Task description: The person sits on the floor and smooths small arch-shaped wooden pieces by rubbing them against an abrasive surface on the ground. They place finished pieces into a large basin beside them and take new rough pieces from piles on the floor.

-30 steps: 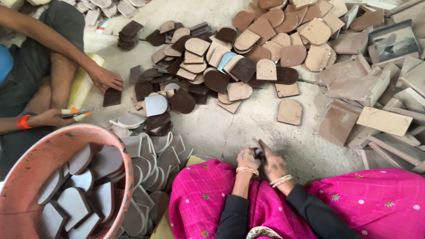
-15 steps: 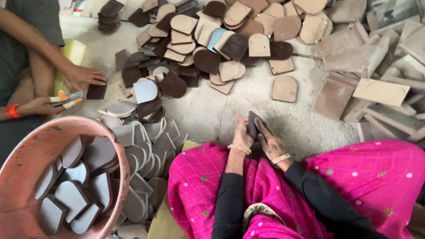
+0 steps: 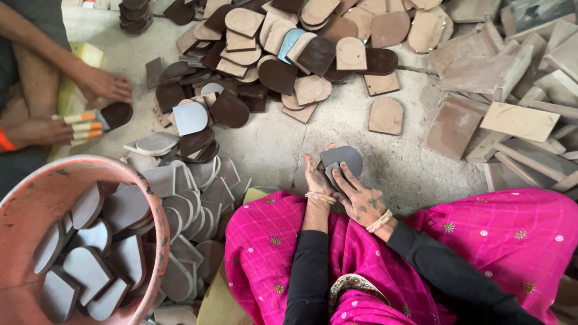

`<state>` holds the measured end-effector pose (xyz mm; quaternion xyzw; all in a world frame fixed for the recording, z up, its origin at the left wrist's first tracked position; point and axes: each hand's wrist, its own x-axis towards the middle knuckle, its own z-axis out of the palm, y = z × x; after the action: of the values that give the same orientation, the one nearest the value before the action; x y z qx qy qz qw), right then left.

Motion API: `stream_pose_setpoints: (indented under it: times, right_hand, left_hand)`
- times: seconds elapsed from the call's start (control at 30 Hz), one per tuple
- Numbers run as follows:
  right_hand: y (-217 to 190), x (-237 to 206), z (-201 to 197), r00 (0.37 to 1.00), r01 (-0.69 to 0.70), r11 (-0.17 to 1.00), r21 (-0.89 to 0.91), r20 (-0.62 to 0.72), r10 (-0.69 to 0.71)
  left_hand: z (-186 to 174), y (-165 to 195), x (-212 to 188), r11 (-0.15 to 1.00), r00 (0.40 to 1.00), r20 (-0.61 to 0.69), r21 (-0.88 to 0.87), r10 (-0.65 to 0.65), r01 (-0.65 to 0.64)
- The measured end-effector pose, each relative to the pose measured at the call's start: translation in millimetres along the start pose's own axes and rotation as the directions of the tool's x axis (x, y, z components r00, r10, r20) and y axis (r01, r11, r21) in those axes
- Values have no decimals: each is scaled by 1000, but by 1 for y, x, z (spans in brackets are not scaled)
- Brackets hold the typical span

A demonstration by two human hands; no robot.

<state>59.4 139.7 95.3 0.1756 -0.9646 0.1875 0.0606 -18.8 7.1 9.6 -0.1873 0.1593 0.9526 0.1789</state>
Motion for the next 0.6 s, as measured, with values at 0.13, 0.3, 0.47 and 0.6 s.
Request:
stream_pose_setpoints:
  times: [0.13, 0.3, 0.47, 0.6]
  right_hand:
    - [-9, 6, -14, 997, 72, 995, -68, -33, -74]
    - [-13, 9, -27, 981, 143, 980, -140, -110, -159]
    - [-16, 6, -28, 973, 184, 976, -120, -121, -198]
    - [-17, 14, -24, 983, 154, 984, -87, -83, -161]
  left_hand:
    - [-3, 4, 0, 999, 1000, -12, -28, 16, -16]
    - [-12, 1, 2, 994, 1000, 24, -112, -3, 6]
    - [-19, -2, 7, 997, 997, 15, -20, 81, -81]
    - [-10, -2, 4, 993, 976, 190, 37, 104, -113]
